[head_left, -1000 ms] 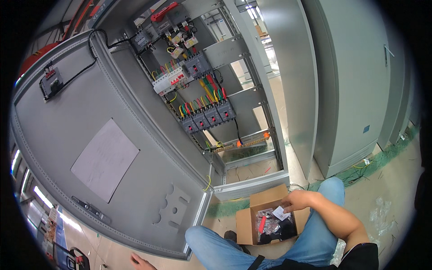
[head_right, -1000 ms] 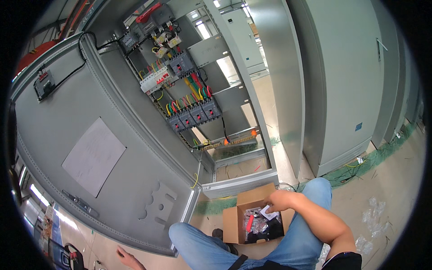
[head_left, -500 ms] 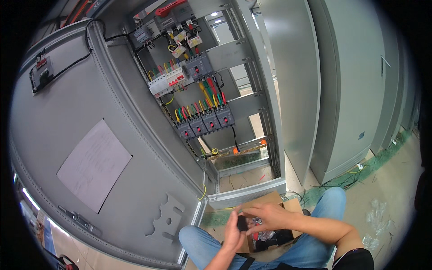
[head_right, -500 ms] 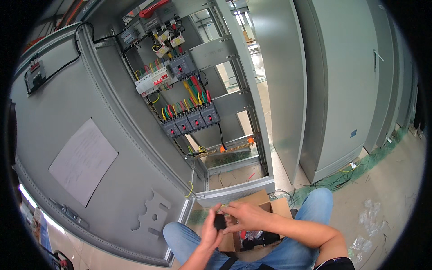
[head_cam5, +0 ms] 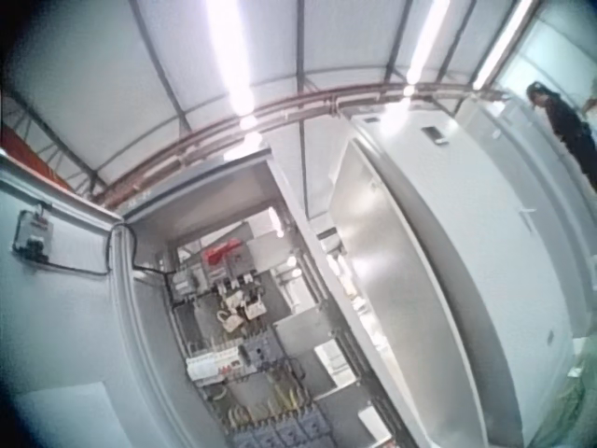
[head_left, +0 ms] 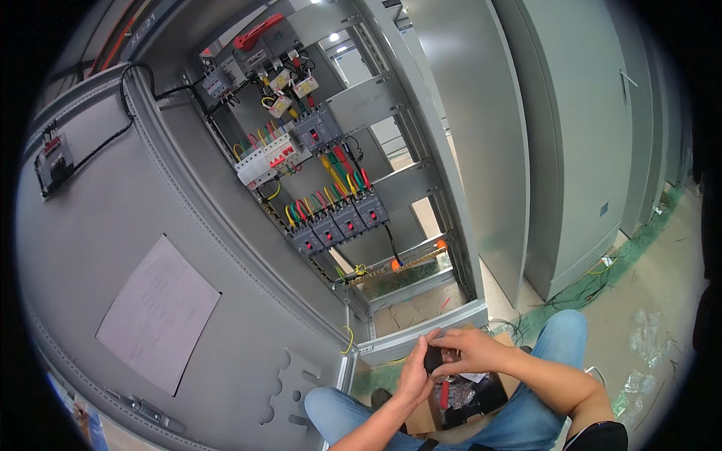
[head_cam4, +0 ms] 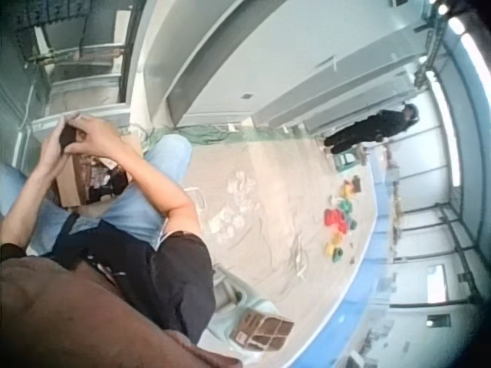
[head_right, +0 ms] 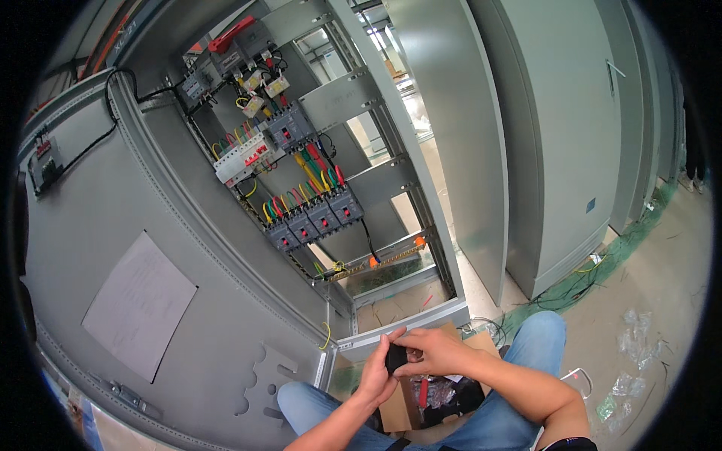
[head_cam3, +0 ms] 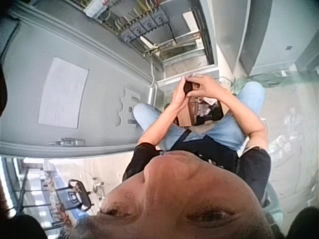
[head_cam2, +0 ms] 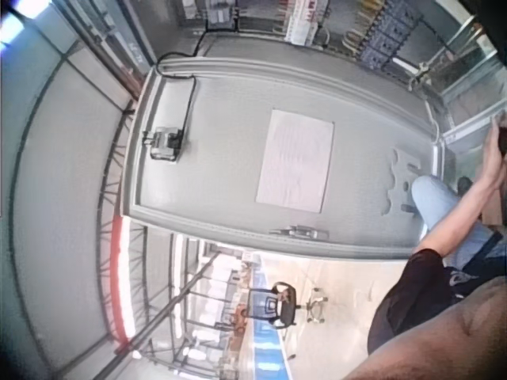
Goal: The person opens an electrical cabinet and installs small black electrical components onto the internal wiring. They retrieve components from a cardboard box, attach them to the wires, and secure them in place.
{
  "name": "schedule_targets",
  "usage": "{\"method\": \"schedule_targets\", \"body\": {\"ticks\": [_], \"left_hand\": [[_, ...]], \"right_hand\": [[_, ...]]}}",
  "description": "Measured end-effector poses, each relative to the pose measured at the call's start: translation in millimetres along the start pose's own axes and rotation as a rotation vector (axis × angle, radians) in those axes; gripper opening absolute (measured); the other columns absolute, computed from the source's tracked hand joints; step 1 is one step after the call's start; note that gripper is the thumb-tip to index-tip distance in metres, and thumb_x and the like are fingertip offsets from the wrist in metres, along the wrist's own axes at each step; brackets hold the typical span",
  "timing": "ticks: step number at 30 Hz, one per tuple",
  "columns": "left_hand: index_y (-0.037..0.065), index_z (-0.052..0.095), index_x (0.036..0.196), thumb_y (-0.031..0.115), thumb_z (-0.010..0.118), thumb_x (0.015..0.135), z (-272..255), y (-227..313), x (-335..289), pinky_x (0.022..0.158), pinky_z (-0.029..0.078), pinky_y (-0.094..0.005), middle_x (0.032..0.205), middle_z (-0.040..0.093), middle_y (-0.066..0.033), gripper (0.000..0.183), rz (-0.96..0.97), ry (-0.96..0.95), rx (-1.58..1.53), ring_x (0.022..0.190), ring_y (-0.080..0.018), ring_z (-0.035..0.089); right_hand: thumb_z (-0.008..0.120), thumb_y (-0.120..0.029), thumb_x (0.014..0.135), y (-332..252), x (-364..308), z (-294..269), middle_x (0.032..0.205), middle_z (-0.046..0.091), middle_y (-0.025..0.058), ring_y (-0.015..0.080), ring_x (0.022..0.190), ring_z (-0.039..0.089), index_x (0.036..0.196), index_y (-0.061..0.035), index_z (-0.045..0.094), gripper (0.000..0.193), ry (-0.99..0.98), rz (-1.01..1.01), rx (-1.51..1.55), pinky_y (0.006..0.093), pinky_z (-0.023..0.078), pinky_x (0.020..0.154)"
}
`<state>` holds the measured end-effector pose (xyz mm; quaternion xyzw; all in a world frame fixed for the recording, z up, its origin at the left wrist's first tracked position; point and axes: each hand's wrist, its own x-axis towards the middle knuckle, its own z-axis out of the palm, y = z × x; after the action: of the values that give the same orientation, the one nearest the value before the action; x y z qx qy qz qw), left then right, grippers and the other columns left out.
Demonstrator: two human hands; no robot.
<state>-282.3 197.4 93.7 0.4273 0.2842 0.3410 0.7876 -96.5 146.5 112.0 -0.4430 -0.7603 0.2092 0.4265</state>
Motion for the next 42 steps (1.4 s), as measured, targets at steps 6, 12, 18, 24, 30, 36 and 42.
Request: {"method": "schedule_targets", "body": {"ticks": [6, 12, 18, 24, 30, 36, 42], "left_hand": [[0.004, 0.054, 0.14, 0.029, 0.051, 0.11, -24.2, 8.9, 20.6, 0.08, 0.063, -0.036, 0.119, 0.065, -0.0113, 0.038, -0.017, -0.013, -0.012, 0.102, -0.02, 0.07], [0.005, 0.064, 0.113, 0.017, 0.062, 0.104, -56.0, 11.6, 44.2, 0.064, 0.056, -0.0288, 0.092, 0.065, -0.0054, 0.015, 0.109, 0.049, 0.254, 0.081, -0.015, 0.066], [0.008, 0.057, 0.097, 0.021, 0.063, 0.105, -64.9, 33.5, 49.6, 0.061, 0.047, -0.0267, 0.084, 0.058, -0.0035, 0.016, 0.031, -0.097, -0.119, 0.076, -0.0114, 0.056], [0.009, 0.058, 0.095, 0.023, 0.062, 0.105, -71.5, 50.5, 58.0, 0.061, 0.046, -0.0246, 0.08, 0.059, -0.0011, 0.018, 0.069, -0.167, 0.088, 0.07, -0.0094, 0.055], [0.009, 0.061, 0.096, 0.025, 0.064, 0.104, -95.4, 49.0, 90.1, 0.06, 0.046, -0.0239, 0.079, 0.06, -0.0002, 0.018, 0.094, -0.184, 0.136, 0.068, -0.0084, 0.055], [0.009, 0.057, 0.091, 0.024, 0.063, 0.104, -179.9, 26.4, 137.8, 0.058, 0.047, -0.0278, 0.078, 0.06, -0.0032, 0.021, 0.114, -0.049, 0.199, 0.067, -0.0114, 0.056], [0.009, 0.057, 0.085, 0.026, 0.066, 0.102, -180.8, 25.6, 141.6, 0.056, 0.046, -0.0245, 0.075, 0.06, -0.0015, 0.026, 0.127, 0.01, 0.258, 0.067, -0.0093, 0.057]], "right_hand": [[0.065, -0.023, 0.1, 34.9, 11.1, 8.2, 0.092, 0.066, 0.0174, 0.0319, 0.087, 0.07, 0.116, -0.0016, 0.067, 0.027, 0.028, 0.007, -0.018, 0.0413, 0.054, 0.076], [0.058, -0.019, 0.105, 34.6, 34.6, 8.6, 0.077, 0.067, 0.0143, 0.0187, 0.071, 0.072, 0.09, 0.0012, 0.06, 0.025, 0.093, 0.332, 0.193, 0.0342, 0.051, 0.059], [0.059, -0.022, 0.106, 38.6, 57.2, 12.4, 0.082, 0.069, 0.0047, 0.0104, 0.065, 0.064, 0.096, -0.0003, 0.066, 0.026, 0.059, 0.434, 0.665, 0.0261, 0.051, 0.063], [0.062, -0.023, 0.105, 38.6, 64.8, 12.5, 0.081, 0.067, 0.0028, 0.009, 0.066, 0.063, 0.092, -0.0006, 0.066, 0.026, 0.064, 0.437, 0.679, 0.0244, 0.05, 0.064], [0.071, -0.031, 0.099, 33.9, 84.4, 4.0, 0.079, 0.068, 0.0064, 0.0121, 0.076, 0.067, 0.093, 0.0015, 0.07, 0.033, 0.072, 0.397, 0.331, 0.0304, 0.054, 0.069], [0.078, -0.039, 0.089, 18.5, 219.6, -58.8, 0.098, 0.073, 0.018, 0.0285, 0.087, 0.071, 0.104, 0.0011, 0.074, 0.042, 0.456, 0.095, -0.267, 0.0382, 0.056, 0.079], [0.072, -0.047, 0.089, 12.4, 423.6, -159.1, 0.112, 0.073, 0.0236, 0.0403, 0.105, 0.07, 0.114, 0.0006, 0.075, 0.054, 0.877, -0.186, -0.616, 0.0476, 0.055, 0.091]]}}
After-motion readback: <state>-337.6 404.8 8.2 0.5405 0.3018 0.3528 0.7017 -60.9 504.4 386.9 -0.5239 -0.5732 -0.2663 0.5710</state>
